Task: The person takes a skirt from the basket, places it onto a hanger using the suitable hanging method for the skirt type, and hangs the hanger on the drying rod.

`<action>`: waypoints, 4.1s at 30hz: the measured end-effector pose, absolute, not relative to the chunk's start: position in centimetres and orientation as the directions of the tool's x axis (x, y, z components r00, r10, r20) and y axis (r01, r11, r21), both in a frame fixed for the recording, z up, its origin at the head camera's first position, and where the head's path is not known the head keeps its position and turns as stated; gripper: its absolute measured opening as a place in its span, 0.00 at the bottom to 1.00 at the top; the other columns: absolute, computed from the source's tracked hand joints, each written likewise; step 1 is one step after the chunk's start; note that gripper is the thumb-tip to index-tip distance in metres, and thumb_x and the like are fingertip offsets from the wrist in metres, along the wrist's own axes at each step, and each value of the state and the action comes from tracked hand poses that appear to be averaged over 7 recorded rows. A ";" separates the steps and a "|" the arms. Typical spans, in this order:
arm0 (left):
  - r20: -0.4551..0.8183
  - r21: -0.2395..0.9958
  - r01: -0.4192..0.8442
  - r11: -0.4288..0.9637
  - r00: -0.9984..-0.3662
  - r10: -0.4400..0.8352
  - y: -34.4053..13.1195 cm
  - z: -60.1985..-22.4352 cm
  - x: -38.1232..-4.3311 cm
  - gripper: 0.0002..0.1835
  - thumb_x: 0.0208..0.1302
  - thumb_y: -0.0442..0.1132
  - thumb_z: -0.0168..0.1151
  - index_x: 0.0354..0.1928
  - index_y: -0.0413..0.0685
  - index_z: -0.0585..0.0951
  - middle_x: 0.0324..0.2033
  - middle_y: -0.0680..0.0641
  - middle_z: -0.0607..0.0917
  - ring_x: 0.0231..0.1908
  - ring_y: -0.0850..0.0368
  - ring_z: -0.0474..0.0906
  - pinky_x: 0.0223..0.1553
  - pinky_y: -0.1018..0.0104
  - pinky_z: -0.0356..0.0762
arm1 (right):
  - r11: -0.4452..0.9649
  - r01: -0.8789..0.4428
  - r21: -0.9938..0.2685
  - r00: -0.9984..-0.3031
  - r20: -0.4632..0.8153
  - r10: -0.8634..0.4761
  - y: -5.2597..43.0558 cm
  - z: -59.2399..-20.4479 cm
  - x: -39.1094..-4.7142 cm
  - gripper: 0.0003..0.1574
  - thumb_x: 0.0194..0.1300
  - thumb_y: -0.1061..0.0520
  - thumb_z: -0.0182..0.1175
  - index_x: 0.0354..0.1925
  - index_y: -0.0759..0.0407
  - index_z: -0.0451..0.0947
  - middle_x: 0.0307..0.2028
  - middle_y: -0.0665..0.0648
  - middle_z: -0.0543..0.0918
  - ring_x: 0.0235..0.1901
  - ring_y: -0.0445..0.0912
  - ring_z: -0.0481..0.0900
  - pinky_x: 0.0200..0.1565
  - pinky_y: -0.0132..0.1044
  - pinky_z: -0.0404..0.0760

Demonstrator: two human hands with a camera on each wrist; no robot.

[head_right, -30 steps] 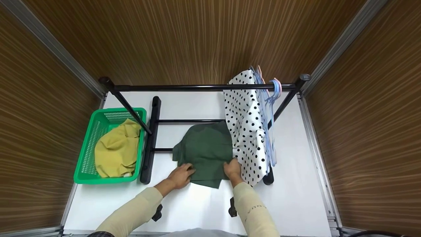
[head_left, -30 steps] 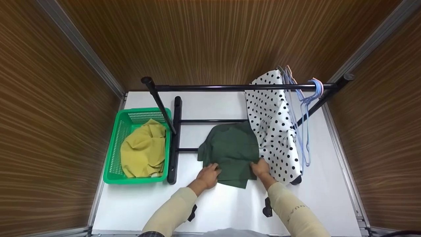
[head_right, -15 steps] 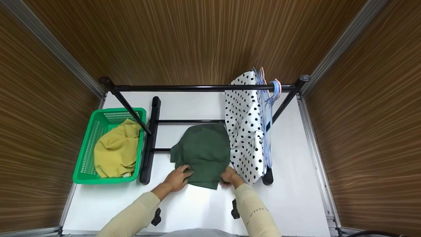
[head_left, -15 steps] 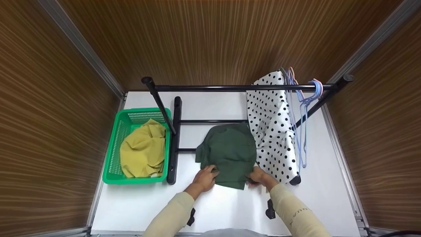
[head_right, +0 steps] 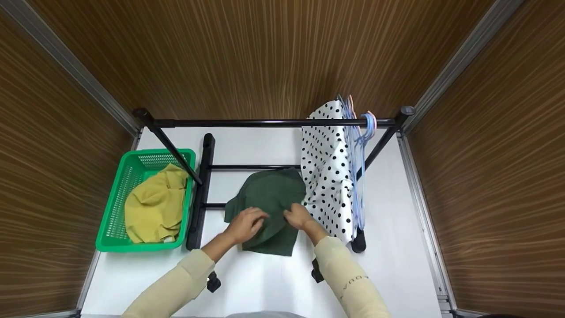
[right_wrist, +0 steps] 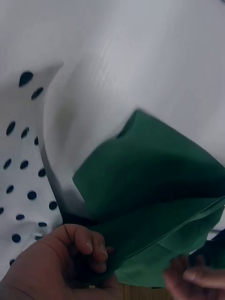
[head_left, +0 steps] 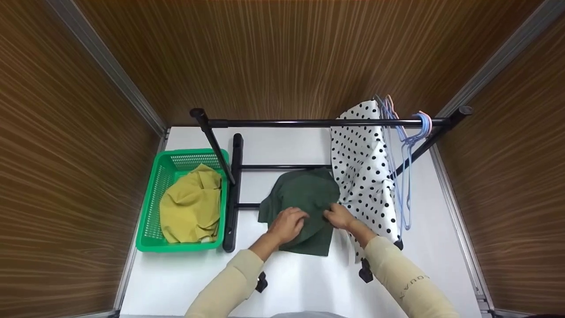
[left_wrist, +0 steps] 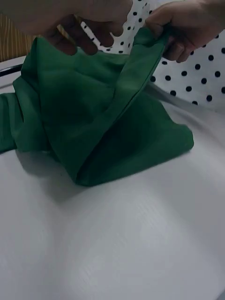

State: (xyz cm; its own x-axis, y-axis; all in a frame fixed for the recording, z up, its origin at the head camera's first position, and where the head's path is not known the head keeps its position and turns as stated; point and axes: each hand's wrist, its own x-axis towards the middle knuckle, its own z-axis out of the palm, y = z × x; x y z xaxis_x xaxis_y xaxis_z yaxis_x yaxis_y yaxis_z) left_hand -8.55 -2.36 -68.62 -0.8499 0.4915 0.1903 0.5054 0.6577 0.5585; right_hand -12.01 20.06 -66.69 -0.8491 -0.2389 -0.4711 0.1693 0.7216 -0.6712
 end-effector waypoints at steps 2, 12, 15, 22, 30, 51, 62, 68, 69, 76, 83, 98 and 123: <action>0.230 0.611 0.513 0.604 -0.844 0.484 -2.2 -67.9 -9.4 0.10 0.70 0.33 0.57 0.45 0.46 0.86 0.42 0.49 0.87 0.47 0.54 0.83 0.53 0.60 0.79 | 0.716 0.104 -0.690 -0.879 -0.400 -0.258 19.5 -66.2 -12.1 0.15 0.69 0.59 0.47 0.44 0.67 0.76 0.27 0.52 0.74 0.26 0.44 0.71 0.30 0.37 0.72; 0.214 0.657 0.536 0.530 -0.807 0.551 -1.7 -64.5 -13.5 0.22 0.62 0.22 0.51 0.55 0.43 0.82 0.53 0.44 0.83 0.57 0.51 0.78 0.62 0.57 0.73 | 0.713 -0.293 -0.637 -0.861 -0.149 -0.487 17.4 -64.0 -11.7 0.09 0.68 0.63 0.52 0.44 0.66 0.74 0.31 0.55 0.76 0.32 0.46 0.72 0.37 0.44 0.74; 0.105 0.601 0.563 0.568 -0.760 0.642 -1.6 -63.5 -14.8 0.29 0.55 0.19 0.50 0.58 0.48 0.81 0.64 0.46 0.75 0.66 0.49 0.68 0.67 0.52 0.65 | 0.679 -0.429 -0.595 -0.816 -0.067 -0.574 16.9 -63.6 -11.4 0.07 0.67 0.64 0.53 0.42 0.65 0.74 0.30 0.54 0.77 0.30 0.45 0.72 0.35 0.42 0.74; -0.039 0.389 0.622 0.680 -0.726 0.687 -2.3 -63.2 -16.1 0.15 0.66 0.40 0.54 0.50 0.50 0.85 0.66 0.49 0.74 0.69 0.49 0.63 0.66 0.48 0.66 | 0.718 -0.439 -0.541 -0.870 0.056 -0.490 16.3 -62.3 -11.3 0.10 0.69 0.62 0.57 0.29 0.62 0.76 0.23 0.53 0.77 0.23 0.40 0.70 0.27 0.35 0.71; 0.383 0.332 0.749 0.574 -0.663 0.643 -3.2 -61.4 -16.1 0.10 0.73 0.41 0.55 0.41 0.42 0.82 0.56 0.45 0.82 0.69 0.47 0.68 0.69 0.52 0.64 | 0.771 -0.364 -0.522 -0.931 0.237 -0.279 16.9 -60.4 -12.8 0.15 0.70 0.53 0.61 0.29 0.60 0.79 0.23 0.54 0.80 0.24 0.47 0.77 0.30 0.44 0.77; 0.663 -0.109 0.751 0.651 -0.433 0.611 -2.9 -58.0 -15.1 0.08 0.65 0.42 0.63 0.33 0.46 0.76 0.12 0.54 0.75 0.11 0.61 0.72 0.15 0.65 0.69 | 0.664 -0.748 0.013 -0.490 0.664 -0.565 16.0 -56.5 -14.3 0.10 0.60 0.56 0.56 0.27 0.62 0.76 0.22 0.57 0.78 0.27 0.55 0.76 0.36 0.49 0.72; 0.662 -0.081 0.769 0.634 -0.434 0.611 -3.3 -58.1 -15.0 0.09 0.61 0.40 0.62 0.28 0.47 0.72 0.13 0.55 0.74 0.11 0.61 0.70 0.14 0.64 0.68 | 0.580 -0.813 0.049 -0.402 0.674 -0.620 16.3 -56.3 -15.2 0.11 0.53 0.57 0.55 0.18 0.58 0.69 0.15 0.54 0.72 0.19 0.52 0.71 0.32 0.46 0.69; 0.691 -0.052 0.751 0.658 -0.449 0.567 -4.5 -58.9 -15.0 0.13 0.52 0.39 0.67 0.24 0.47 0.70 0.10 0.55 0.71 0.10 0.64 0.63 0.12 0.64 0.66 | 0.545 -0.835 0.080 -0.360 0.669 -0.650 16.8 -55.9 -15.3 0.12 0.50 0.58 0.53 0.14 0.57 0.66 0.12 0.53 0.68 0.15 0.51 0.66 0.31 0.45 0.69; 0.695 -0.053 0.751 0.658 -0.445 0.564 -4.6 -59.0 -14.9 0.13 0.51 0.39 0.67 0.24 0.47 0.70 0.10 0.55 0.70 0.10 0.64 0.63 0.11 0.65 0.65 | 0.545 -0.835 0.077 -0.367 0.660 -0.656 16.8 -55.9 -15.3 0.12 0.51 0.58 0.53 0.15 0.57 0.67 0.13 0.54 0.69 0.16 0.51 0.67 0.32 0.45 0.69; 0.652 -0.090 0.760 0.644 -0.444 0.614 -4.7 -58.7 -14.5 0.09 0.57 0.40 0.62 0.27 0.47 0.71 0.13 0.55 0.73 0.10 0.61 0.69 0.13 0.65 0.67 | 0.495 -0.863 0.100 -0.346 0.598 -0.723 17.0 -56.3 -15.0 0.12 0.51 0.56 0.54 0.16 0.56 0.66 0.13 0.53 0.69 0.16 0.51 0.66 0.34 0.47 0.72; 0.643 -0.056 0.753 0.656 -0.475 0.600 -5.6 -58.5 -14.2 0.10 0.55 0.39 0.63 0.25 0.47 0.70 0.11 0.54 0.71 0.10 0.63 0.63 0.12 0.65 0.65 | 0.499 -0.859 0.112 -0.369 0.540 -0.757 17.1 -55.9 -14.9 0.14 0.51 0.53 0.53 0.14 0.55 0.64 0.13 0.51 0.66 0.15 0.50 0.63 0.32 0.47 0.69; 0.628 -0.111 0.762 0.638 -0.444 0.639 -5.3 -58.2 -14.0 0.11 0.53 0.43 0.66 0.26 0.49 0.73 0.13 0.55 0.75 0.11 0.60 0.70 0.14 0.64 0.68 | 0.508 -0.839 0.196 -0.420 0.361 -0.833 16.8 -55.3 -14.9 0.18 0.55 0.47 0.54 0.17 0.56 0.67 0.16 0.53 0.72 0.18 0.51 0.69 0.33 0.46 0.71; 0.527 -0.059 0.768 0.638 -0.519 0.673 -6.7 -57.9 -16.4 0.15 0.59 0.47 0.66 0.25 0.47 0.73 0.13 0.53 0.74 0.12 0.63 0.64 0.14 0.66 0.67 | 0.516 -0.855 0.055 -0.482 0.284 -0.829 18.0 -55.8 -16.8 0.10 0.61 0.54 0.55 0.26 0.59 0.73 0.22 0.55 0.78 0.22 0.51 0.76 0.33 0.48 0.75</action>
State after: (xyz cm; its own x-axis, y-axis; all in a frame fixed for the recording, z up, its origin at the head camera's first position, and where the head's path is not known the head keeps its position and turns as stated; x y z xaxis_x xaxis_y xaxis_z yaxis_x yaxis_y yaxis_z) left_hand -16.41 -6.67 -57.88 -0.5188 0.6730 0.5271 0.7679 0.6378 -0.0585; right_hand -16.79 17.96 -55.83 -0.4822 -0.8286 0.2844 -0.8547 0.5163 0.0549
